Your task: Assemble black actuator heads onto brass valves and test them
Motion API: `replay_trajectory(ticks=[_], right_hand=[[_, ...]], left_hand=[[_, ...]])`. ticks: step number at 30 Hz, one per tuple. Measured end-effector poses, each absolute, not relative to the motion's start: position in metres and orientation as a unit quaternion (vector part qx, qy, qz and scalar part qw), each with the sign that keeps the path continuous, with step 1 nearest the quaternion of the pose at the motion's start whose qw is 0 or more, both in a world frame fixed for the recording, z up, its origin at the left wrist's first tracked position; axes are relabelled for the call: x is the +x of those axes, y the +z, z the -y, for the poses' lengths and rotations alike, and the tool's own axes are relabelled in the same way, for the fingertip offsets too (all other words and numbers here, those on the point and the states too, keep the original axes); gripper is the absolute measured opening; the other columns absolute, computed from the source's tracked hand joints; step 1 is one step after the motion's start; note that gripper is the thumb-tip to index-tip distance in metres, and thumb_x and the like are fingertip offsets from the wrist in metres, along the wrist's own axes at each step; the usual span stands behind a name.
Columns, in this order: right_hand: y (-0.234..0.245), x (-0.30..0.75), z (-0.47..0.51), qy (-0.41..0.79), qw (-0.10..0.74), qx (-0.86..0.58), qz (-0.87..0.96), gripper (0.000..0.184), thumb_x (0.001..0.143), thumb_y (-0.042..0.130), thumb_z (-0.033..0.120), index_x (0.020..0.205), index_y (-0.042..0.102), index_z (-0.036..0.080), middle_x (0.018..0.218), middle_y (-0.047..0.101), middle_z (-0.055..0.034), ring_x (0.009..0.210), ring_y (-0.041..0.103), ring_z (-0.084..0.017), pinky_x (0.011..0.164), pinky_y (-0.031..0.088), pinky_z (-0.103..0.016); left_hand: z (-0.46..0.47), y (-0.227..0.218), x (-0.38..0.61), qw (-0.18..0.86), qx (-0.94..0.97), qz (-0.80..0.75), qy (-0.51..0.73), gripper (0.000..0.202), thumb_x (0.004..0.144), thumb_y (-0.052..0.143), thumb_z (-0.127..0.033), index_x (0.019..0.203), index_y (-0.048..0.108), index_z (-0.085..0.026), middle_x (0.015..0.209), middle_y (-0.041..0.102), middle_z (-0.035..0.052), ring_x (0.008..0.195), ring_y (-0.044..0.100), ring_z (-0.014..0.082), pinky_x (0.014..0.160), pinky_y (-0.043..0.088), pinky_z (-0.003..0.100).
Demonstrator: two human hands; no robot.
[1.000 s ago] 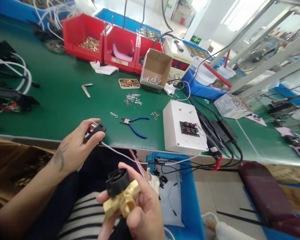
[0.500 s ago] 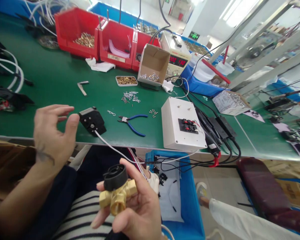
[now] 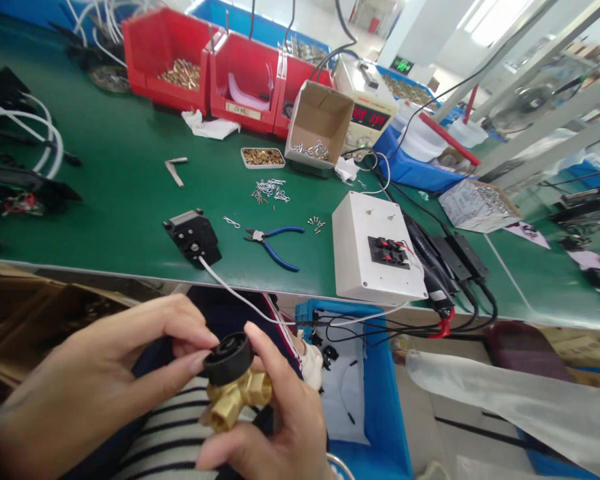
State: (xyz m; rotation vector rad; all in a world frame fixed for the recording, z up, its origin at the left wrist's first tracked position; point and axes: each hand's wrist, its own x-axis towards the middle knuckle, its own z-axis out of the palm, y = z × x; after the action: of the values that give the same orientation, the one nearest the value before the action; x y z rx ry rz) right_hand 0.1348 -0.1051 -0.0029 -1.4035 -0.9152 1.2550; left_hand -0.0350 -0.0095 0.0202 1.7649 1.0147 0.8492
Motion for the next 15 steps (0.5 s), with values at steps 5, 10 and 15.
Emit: replay_trajectory(ticks=[5, 10, 15], right_hand=[[-0.010, 0.143, 0.108, 0.425, 0.484, -0.597, 0.477, 0.073, 0.062, 0.085, 0.061, 0.130, 0.067, 0.042, 0.104, 0.080, 0.0014, 0.082, 0.075, -0.020, 0.080, 0.062, -0.025], [-0.008, 0.133, 0.107, 0.550, 0.503, -0.530, 0.405, 0.073, 0.069, 0.079, 0.064, 0.136, 0.063, 0.039, 0.087, 0.080, -0.0002, 0.064, 0.075, -0.020, 0.065, 0.063, -0.027], [-0.027, 0.133, 0.081, 0.398, 0.480, -0.631, 0.462, 0.060, 0.083, 0.078, 0.047, 0.138, 0.061, 0.031, 0.117, 0.075, -0.0064, 0.094, 0.075, -0.024, 0.086, 0.062, -0.036]], left_hand=[[0.018, 0.019, -0.033, 0.431, 0.718, -0.420, 0.351, 0.015, 0.080, 0.062, -0.010, 0.075, 0.066, -0.024, 0.068, 0.064, -0.0070, 0.060, 0.060, 0.0069, 0.056, 0.049, 0.014], [0.015, 0.010, -0.035, 0.355, 0.757, -0.423, 0.348, 0.017, 0.084, 0.055, -0.007, 0.077, 0.061, -0.022, 0.069, 0.061, -0.0057, 0.064, 0.060, 0.0078, 0.061, 0.049, 0.017], [-0.023, -0.030, -0.043, 0.207, 0.640, -0.605, 0.426, 0.037, 0.090, 0.063, -0.032, 0.121, 0.055, -0.015, 0.122, 0.060, 0.0129, 0.109, 0.064, 0.0237, 0.097, 0.054, 0.039]])
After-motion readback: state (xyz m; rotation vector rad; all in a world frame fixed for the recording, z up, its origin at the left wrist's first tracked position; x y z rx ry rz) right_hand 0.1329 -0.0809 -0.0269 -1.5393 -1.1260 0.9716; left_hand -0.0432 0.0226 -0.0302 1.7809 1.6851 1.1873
